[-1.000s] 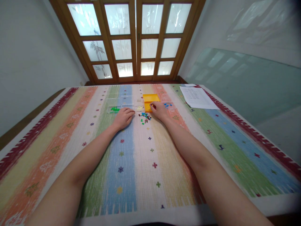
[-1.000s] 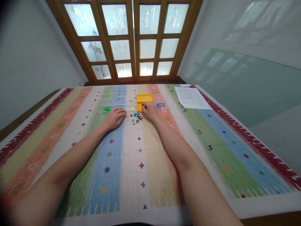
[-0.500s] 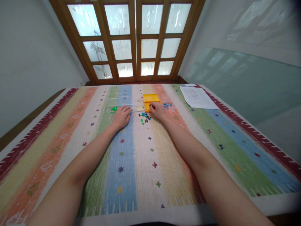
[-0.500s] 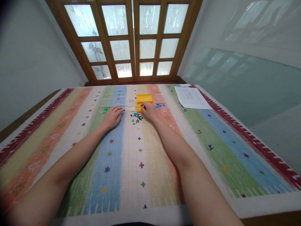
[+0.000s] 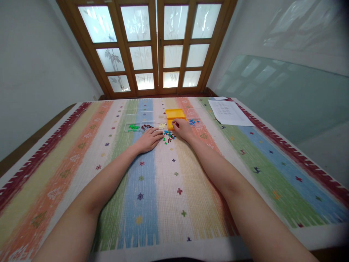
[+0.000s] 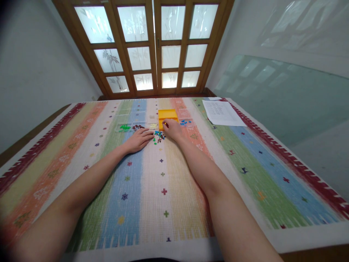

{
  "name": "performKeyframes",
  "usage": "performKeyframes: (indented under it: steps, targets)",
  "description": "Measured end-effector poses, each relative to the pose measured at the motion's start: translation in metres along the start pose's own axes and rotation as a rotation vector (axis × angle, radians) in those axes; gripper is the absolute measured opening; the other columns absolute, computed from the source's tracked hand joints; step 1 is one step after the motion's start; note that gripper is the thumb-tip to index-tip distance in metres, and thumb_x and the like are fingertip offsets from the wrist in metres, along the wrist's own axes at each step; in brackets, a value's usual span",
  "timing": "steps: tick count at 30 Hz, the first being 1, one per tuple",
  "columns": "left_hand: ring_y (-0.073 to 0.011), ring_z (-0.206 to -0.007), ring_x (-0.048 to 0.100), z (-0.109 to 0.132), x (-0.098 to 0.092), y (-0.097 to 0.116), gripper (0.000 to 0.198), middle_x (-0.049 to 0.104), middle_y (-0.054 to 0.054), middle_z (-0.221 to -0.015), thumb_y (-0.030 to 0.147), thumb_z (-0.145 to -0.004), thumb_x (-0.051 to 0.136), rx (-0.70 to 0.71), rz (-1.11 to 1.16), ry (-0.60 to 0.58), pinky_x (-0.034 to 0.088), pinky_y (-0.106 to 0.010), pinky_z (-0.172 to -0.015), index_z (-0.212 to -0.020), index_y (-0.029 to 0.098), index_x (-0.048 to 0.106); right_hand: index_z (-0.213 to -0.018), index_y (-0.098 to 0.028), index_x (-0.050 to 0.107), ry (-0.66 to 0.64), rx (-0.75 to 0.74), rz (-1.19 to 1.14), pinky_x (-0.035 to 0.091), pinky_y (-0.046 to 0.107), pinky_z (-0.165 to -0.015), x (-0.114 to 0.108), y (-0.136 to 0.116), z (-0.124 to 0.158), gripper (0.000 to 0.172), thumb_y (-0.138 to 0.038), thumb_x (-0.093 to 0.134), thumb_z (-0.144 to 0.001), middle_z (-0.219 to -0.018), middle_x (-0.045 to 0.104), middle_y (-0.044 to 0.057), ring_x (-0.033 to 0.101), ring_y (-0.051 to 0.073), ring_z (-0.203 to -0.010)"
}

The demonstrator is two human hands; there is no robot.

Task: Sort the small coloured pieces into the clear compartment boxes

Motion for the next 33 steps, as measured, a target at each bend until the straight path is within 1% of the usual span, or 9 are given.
performKeyframes:
  steps: [5,8,12,18,23,25,29,33]
  targets:
    - [-0.0277,-0.138,0.051,0.000,-0.002,-0.004,0.041,0.064,-0.008,-0.144,0.030,-0.108,0.042,-0.006,0.015,0.026,0.040,-0.052,-0.122,-0.140,0.026,0.067,-0.100,-0.019,0.073,0.003,0.000,0.001,0.045,0.034,-0.081,-0.002,-0.003,0.001,0.017,-0.020,0.057,-0.094,-0.096,0.074,0.009,0.063,0.024,-0.088]
    - [-0.0278,-0.134,0.053,0.001,-0.003,-0.006,0.040,0.065,-0.008,-0.140,0.029,-0.107,0.043,-0.024,0.011,0.040,0.043,-0.053,-0.119,-0.137,0.028,0.069,-0.100,-0.020,0.073,0.001,0.004,0.000,0.045,0.034,-0.081,-0.001,-0.002,0.001,0.017,-0.020,0.058,-0.094,-0.096,0.074,0.008,0.063,0.024,-0.089]
    - [-0.0283,-0.130,0.054,0.003,-0.003,-0.010,0.040,0.067,-0.009,-0.136,0.029,-0.107,0.043,-0.037,0.005,0.048,0.046,-0.052,-0.115,-0.135,0.027,0.071,-0.100,-0.021,0.073,0.000,0.010,-0.004,0.045,0.034,-0.081,-0.001,-0.002,0.001,0.016,-0.020,0.058,-0.094,-0.096,0.074,0.008,0.063,0.024,-0.089]
    - [-0.0281,-0.124,0.057,0.004,-0.004,-0.013,0.039,0.070,-0.009,-0.129,0.028,-0.106,0.044,-0.056,0.002,0.058,0.047,-0.051,-0.112,-0.134,0.027,0.071,-0.099,-0.020,0.073,-0.013,0.014,-0.017,0.046,0.034,-0.081,-0.002,-0.004,0.001,0.016,-0.020,0.058,-0.094,-0.096,0.074,0.008,0.063,0.024,-0.088]
    - [-0.0286,-0.124,0.056,0.005,-0.011,-0.014,0.039,0.070,-0.010,-0.131,0.027,-0.106,0.043,-0.072,-0.021,0.087,0.046,-0.051,-0.111,-0.135,0.025,0.070,-0.100,-0.020,0.074,-0.007,0.016,-0.012,0.046,0.034,-0.081,-0.001,-0.003,0.001,0.017,-0.021,0.058,-0.094,-0.096,0.074,0.008,0.064,0.024,-0.088]
    - [-0.0295,-0.125,0.055,0.006,-0.014,-0.018,0.040,0.069,-0.010,-0.134,0.026,-0.105,0.044,-0.103,-0.046,0.113,0.045,-0.052,-0.112,-0.137,0.024,0.068,-0.100,-0.019,0.074,-0.008,0.014,-0.013,0.046,0.034,-0.081,-0.001,-0.003,0.001,0.018,-0.021,0.057,-0.094,-0.096,0.075,0.008,0.064,0.024,-0.088]
    - [-0.0311,-0.131,0.053,0.010,-0.020,-0.030,0.043,0.067,-0.011,-0.139,0.024,-0.103,0.045,-0.208,-0.082,0.189,0.043,-0.054,-0.113,-0.140,0.024,0.066,-0.099,-0.019,0.074,-0.036,-0.010,-0.031,0.046,0.034,-0.082,-0.001,-0.007,0.001,0.018,-0.021,0.057,-0.094,-0.095,0.074,0.008,0.063,0.023,-0.088]
    - [-0.0322,-0.133,0.051,0.015,-0.022,-0.043,0.044,0.066,-0.012,-0.139,0.024,-0.102,0.045,-0.288,-0.103,0.242,0.043,-0.056,-0.114,-0.140,0.022,0.065,-0.093,-0.020,0.074,-0.098,-0.141,-0.069,0.045,0.034,-0.085,0.003,-0.018,0.003,0.015,-0.021,0.059,-0.092,-0.091,0.070,0.007,0.061,0.023,-0.090]
Point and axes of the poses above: each hand's wrist, its own z-axis away from the middle knuckle, its own x-axis out of the palm, y = z × x, the point moved 8 cm from there along -z, towards the middle knuckle
